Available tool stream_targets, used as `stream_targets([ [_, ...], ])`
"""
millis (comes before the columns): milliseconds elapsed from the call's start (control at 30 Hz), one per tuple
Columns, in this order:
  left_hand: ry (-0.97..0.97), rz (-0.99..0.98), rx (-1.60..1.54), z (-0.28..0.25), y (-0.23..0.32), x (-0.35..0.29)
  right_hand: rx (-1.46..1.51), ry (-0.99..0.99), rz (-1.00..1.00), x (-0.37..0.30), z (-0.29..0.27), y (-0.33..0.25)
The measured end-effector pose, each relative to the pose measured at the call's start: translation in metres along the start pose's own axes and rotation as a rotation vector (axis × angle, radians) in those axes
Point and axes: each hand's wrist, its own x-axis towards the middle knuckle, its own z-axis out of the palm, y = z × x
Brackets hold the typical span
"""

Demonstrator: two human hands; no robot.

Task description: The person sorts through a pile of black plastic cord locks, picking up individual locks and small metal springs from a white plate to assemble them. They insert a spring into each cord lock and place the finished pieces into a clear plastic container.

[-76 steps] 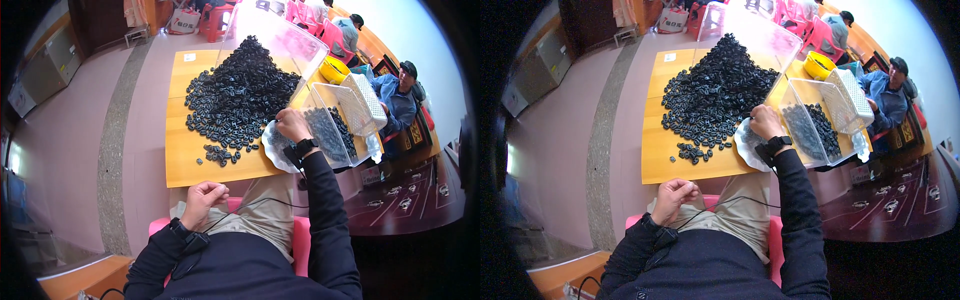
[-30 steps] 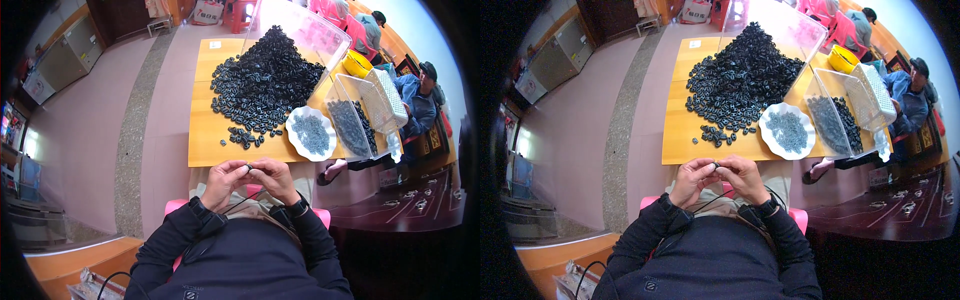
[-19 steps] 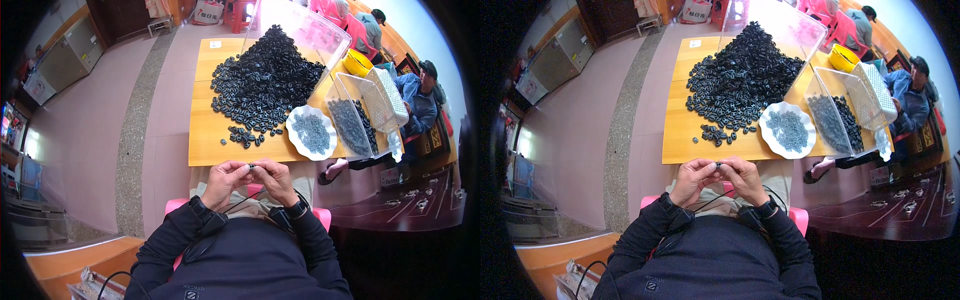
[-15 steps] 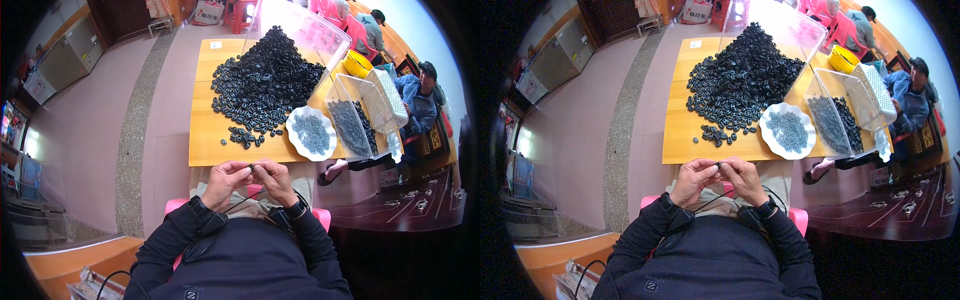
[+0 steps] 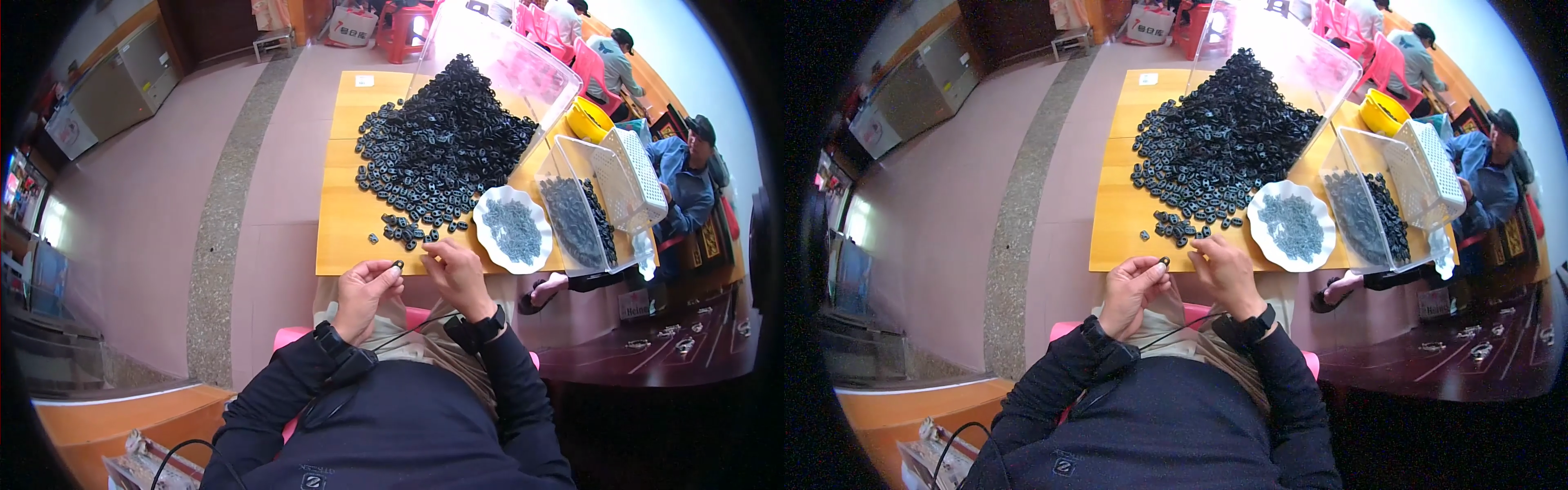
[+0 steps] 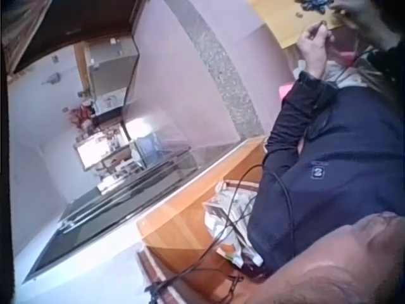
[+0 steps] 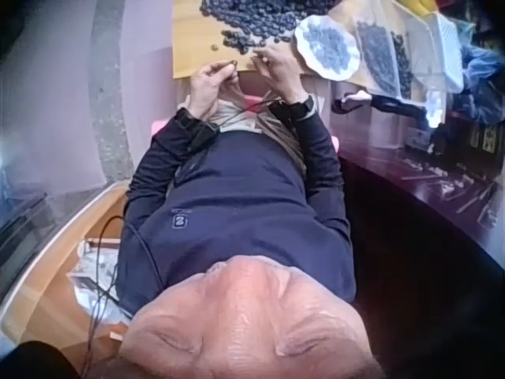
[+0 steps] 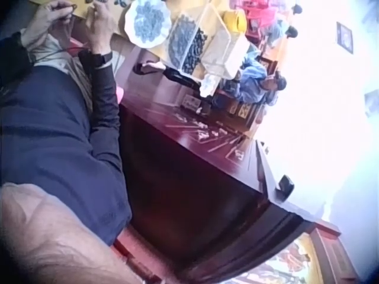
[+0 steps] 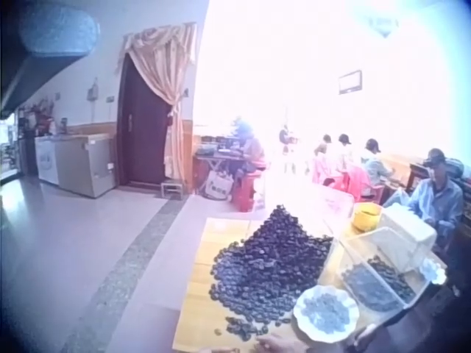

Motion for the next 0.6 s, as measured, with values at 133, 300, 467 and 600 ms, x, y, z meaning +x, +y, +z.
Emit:
stream_targets([
  [133,0.082,0.024,-0.023,-0.001,0.001,0.002,-0.043,-0.118,-0.037,0.021,0.011,-0.017],
  [300,0.216,0.127,-0.108,-0.003,0.005,0.003,-0.184,-0.281,-0.137,0.044,0.029,-0.034],
  [467,0.26,0.164,-0.143,-0.002,0.011,0.001,-0.376,-0.399,-0.149,0.052,0.04,-0.036],
  [600,0.241,0.151,-0.128,-0.006,0.014,0.003,-0.367,-0.392,-0.166,0.04,0.038,-0.033],
])
